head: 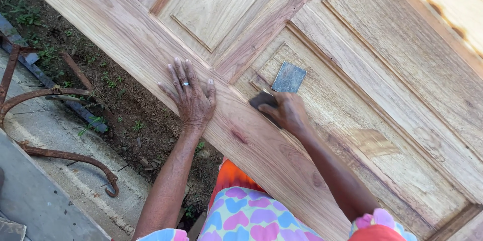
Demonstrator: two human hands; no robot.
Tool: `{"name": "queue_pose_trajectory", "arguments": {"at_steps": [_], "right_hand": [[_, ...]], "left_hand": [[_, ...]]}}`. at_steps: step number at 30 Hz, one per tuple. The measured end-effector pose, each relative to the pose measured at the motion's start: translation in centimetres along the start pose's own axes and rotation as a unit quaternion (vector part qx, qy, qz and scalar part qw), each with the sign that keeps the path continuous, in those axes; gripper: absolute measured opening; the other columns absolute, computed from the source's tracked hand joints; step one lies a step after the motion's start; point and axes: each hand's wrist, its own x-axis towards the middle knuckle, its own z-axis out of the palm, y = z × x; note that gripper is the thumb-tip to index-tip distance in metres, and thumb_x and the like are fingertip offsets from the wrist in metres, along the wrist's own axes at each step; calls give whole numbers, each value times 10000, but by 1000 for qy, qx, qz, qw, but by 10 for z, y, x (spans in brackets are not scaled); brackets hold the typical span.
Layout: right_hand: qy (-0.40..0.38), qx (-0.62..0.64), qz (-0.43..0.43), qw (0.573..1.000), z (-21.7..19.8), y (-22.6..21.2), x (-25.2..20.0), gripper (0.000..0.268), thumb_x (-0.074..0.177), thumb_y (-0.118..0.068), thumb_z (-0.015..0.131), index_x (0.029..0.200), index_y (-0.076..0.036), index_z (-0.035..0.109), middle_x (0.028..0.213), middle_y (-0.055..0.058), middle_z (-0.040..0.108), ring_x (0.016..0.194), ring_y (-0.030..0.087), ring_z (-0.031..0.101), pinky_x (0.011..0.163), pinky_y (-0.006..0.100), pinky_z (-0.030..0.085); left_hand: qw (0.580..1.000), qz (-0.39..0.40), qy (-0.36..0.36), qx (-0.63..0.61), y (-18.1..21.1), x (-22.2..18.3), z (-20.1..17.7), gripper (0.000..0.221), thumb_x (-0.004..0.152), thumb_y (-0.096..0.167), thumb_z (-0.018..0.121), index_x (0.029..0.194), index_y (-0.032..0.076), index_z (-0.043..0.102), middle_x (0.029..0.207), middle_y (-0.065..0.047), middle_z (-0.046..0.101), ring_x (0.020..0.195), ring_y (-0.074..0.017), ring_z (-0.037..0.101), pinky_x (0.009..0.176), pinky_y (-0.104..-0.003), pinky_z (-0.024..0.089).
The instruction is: Sanding a wooden door using a piece of sandpaper.
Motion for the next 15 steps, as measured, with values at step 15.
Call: {"name": "queue_pose_trajectory", "arguments": {"at_steps": [15], "right_hand": [[12,-76,-28,997,-12,27,-61,369,848,-420,780,907,-58,749,727,173,712,620,329,671,609,493,533]], "left_hand": [[1000,5,3,-5,-2,0,2,839,1060,477,555,1656,0,207,1728,-236,142,1607,-433,74,1203,-757,-48]]}}
